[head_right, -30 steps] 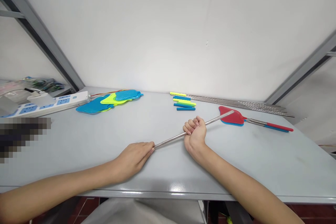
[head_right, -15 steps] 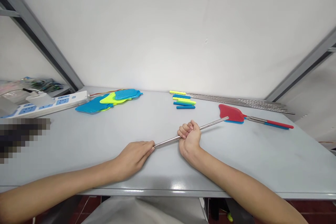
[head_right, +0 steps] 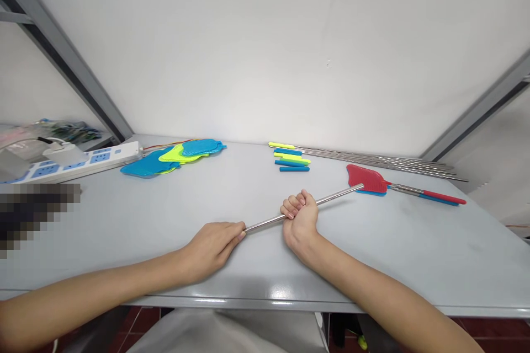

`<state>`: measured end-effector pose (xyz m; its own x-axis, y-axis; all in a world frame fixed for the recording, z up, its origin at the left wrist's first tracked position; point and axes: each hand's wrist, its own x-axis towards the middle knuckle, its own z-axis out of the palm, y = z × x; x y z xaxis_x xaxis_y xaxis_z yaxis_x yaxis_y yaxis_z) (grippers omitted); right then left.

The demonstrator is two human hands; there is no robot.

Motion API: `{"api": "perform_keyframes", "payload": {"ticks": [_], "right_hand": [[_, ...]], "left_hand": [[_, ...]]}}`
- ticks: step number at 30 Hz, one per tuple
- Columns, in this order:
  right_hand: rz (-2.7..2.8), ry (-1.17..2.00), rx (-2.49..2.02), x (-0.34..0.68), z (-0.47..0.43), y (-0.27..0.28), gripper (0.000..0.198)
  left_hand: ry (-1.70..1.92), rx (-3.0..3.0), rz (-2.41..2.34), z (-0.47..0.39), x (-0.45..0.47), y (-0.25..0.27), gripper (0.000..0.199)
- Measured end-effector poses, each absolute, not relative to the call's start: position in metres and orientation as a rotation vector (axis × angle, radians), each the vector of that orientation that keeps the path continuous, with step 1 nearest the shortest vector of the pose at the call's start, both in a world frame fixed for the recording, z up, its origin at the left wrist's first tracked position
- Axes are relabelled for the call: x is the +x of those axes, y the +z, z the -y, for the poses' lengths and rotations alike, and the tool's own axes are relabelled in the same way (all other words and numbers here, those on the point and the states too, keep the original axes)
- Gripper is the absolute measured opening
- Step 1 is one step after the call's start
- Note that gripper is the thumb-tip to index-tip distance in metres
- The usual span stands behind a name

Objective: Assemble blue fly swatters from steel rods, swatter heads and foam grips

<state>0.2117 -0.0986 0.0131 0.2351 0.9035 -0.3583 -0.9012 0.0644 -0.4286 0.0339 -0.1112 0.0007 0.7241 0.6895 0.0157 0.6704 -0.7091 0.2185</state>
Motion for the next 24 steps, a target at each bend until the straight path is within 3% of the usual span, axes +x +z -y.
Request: {"api": "perform_keyframes", "payload": {"ticks": [14,24], "right_hand": [[0.028,1.731,-0.622,0.227,0.086,0.02,0.026],[0.076,1.796,-0.65,0.235,0.078,0.026,0.017]], "left_hand": [[0.199,2.476,-1.001,0.11,0.035,0.021,0.035],[0.279,2.372,-0.982,0.106,0.033,0.02,0.034]]}}
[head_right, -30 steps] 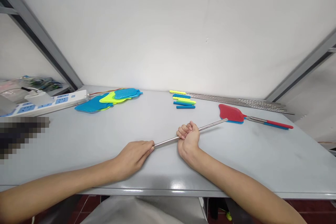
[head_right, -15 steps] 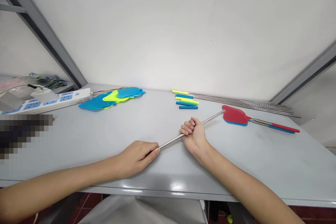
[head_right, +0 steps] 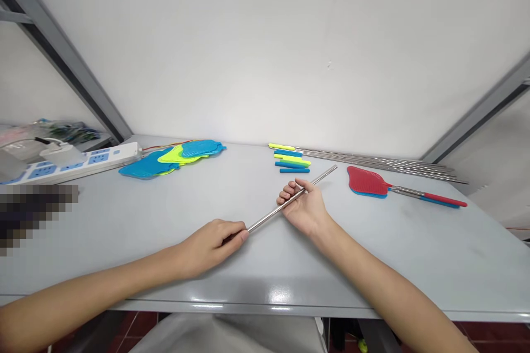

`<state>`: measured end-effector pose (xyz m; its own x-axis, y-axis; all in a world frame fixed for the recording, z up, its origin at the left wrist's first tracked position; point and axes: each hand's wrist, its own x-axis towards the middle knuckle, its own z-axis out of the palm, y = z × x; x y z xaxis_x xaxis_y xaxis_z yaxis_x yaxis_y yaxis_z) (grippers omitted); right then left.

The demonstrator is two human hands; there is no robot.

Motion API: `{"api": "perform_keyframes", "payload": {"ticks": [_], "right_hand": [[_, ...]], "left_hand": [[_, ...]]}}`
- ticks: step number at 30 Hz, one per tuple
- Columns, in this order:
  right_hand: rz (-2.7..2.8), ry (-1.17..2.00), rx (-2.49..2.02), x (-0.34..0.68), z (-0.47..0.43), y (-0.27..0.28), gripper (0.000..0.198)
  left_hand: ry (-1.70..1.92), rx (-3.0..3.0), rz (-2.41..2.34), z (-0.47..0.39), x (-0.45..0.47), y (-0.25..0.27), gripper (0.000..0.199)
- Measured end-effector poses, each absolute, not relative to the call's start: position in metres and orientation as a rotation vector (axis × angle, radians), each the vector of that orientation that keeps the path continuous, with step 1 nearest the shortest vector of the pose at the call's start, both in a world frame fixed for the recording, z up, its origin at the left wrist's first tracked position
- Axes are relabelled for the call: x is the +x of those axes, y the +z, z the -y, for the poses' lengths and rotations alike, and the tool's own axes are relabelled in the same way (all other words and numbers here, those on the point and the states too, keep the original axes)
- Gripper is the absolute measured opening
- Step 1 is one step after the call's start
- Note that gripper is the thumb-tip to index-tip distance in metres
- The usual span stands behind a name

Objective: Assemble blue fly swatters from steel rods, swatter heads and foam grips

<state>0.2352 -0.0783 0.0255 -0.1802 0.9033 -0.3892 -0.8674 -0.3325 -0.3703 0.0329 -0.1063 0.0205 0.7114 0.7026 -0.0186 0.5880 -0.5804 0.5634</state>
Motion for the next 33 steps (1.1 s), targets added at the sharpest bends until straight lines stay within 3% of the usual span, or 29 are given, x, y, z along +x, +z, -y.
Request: {"api": "perform_keyframes", "payload": {"ticks": [17,33], "right_hand": [[-0.027,1.482,-0.683,0.301,0.035,0.025,0.018],[-0.067,1.436,-0.702,0.296,0.036,0.024,0.019]], "left_hand": [[0.638,2.271,-1.212,0.088,0.024,0.035,0.028],[0.452,2.354,-1.219,0.082,0.019,0.03,0.027]]}}
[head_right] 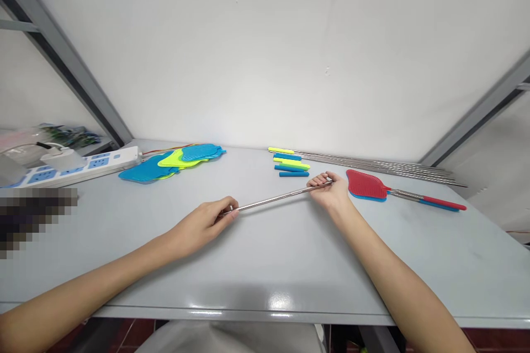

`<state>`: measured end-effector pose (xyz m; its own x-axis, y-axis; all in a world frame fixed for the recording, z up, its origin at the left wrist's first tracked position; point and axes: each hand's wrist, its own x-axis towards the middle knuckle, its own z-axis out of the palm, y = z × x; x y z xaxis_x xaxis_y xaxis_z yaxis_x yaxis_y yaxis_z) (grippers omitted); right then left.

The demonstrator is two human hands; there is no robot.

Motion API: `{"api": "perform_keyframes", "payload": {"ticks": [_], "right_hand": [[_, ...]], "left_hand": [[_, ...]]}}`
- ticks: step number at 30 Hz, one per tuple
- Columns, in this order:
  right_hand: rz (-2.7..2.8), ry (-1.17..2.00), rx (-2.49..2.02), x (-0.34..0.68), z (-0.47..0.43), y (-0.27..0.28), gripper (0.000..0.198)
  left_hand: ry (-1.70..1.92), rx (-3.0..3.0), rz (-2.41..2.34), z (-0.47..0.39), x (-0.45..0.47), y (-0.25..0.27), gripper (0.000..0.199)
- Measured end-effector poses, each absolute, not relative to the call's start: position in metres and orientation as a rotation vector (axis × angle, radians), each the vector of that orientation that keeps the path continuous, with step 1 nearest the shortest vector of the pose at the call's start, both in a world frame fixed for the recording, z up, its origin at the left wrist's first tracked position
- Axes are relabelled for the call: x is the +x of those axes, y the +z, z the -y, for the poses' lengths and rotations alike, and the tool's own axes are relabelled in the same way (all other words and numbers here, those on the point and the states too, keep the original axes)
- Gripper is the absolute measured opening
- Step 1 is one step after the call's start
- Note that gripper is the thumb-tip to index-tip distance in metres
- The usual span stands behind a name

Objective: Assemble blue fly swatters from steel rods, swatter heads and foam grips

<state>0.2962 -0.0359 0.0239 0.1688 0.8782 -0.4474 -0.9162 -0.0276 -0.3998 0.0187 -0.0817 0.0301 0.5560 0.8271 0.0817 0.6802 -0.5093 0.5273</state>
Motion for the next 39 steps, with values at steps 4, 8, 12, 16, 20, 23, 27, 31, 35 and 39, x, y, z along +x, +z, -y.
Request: {"api": "perform_keyframes", "payload": {"ticks": [4,8,12,16,20,23,27,31,35,39], "right_hand": [[-0.03,1.481,-0.729,0.291,0.038,0.021,0.019],[-0.042,1.536,-0.741,0.283,0.04,0.022,0.019],[0.067,1.598,-0.794,0.275,0.045,0.026,0.018],[0.105,1.604,-0.848,0.272,0.048,0.027,0.017],[0.062,1.571,-0.846,0.278,0.044,0.025,0.017],[0.065,1.542,-0.847,0.284,0.039,0.023,0.019],[0.078,1.535,-0.822,0.289,0.038,0.025,0.025],[0.113,1.553,-0.706,0.288,0.044,0.031,0.029],[0.093,1.548,-0.646,0.284,0.05,0.032,0.029],[0.063,1.48,-0.58,0.277,0.053,0.028,0.03]], "left_hand": [[0.384,2.34,-1.097,0.084,0.019,0.032,0.026],[0.284,1.921,-0.924,0.095,0.023,0.036,0.024],[0.081,1.223,-0.632,0.105,0.026,0.035,0.023],[-0.016,0.898,-0.617,0.104,0.026,0.03,0.023],[0.02,0.765,-0.661,0.099,0.028,0.029,0.011],[0.0,0.677,-0.706,0.097,0.029,0.03,0.014],[-0.002,0.627,-0.711,0.094,0.027,0.03,0.023],[-0.017,0.646,-0.665,0.092,0.025,0.028,0.025],[-0.032,0.655,-0.652,0.094,0.024,0.024,0.028],[-0.032,0.674,-0.648,0.096,0.022,0.022,0.03]]}}
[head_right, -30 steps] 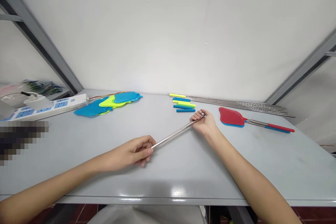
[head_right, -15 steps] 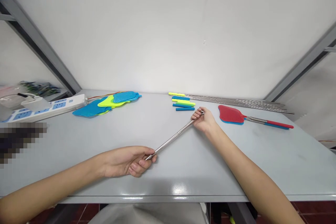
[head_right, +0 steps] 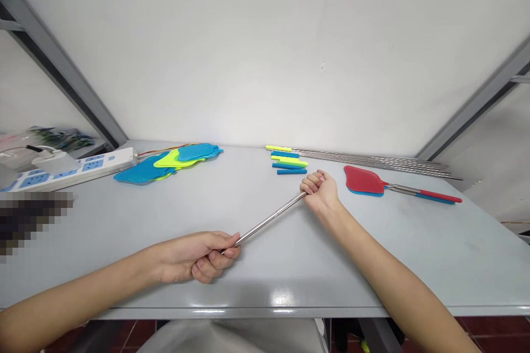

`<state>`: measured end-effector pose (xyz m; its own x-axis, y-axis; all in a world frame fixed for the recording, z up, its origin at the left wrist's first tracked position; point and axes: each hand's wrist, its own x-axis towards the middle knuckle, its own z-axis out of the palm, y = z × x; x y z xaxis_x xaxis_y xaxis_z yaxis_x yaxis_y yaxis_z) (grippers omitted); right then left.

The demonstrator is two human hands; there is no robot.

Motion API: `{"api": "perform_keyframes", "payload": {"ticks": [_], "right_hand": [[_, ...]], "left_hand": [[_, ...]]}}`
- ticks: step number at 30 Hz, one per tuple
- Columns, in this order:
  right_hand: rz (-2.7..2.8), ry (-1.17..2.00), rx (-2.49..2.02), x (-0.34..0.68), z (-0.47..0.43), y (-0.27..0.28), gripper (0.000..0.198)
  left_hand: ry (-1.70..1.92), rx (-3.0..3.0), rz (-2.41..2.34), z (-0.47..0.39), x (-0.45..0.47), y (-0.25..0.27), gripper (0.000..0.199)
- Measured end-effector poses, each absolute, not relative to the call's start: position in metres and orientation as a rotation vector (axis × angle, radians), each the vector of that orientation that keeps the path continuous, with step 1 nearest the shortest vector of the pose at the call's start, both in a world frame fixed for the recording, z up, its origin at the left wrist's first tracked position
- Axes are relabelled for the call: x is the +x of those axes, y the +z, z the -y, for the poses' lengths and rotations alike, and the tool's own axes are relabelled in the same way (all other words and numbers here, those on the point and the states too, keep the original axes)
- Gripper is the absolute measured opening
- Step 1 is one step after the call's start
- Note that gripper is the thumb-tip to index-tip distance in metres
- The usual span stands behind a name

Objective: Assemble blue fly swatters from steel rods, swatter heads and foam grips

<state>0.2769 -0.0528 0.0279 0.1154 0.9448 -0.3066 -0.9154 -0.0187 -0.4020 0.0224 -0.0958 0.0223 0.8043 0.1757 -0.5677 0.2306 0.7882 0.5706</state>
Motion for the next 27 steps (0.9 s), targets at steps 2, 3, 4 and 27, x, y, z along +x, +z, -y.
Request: {"api": "perform_keyframes", "payload": {"ticks": [2,3,4,27], "right_hand": [[0.055,1.467,-0.54,0.274,0.054,0.026,0.03],[0.051,1.466,-0.521,0.273,0.055,0.025,0.031],[0.05,1.467,-0.502,0.272,0.055,0.024,0.031],[0.098,1.521,-0.439,0.261,0.061,0.009,0.033]], "left_hand": [[-0.036,0.674,-0.65,0.095,0.022,0.022,0.03],[-0.04,0.672,-0.653,0.095,0.021,0.022,0.03],[-0.045,0.67,-0.655,0.094,0.021,0.022,0.03],[-0.089,0.658,-0.65,0.091,0.019,0.018,0.03]]}}
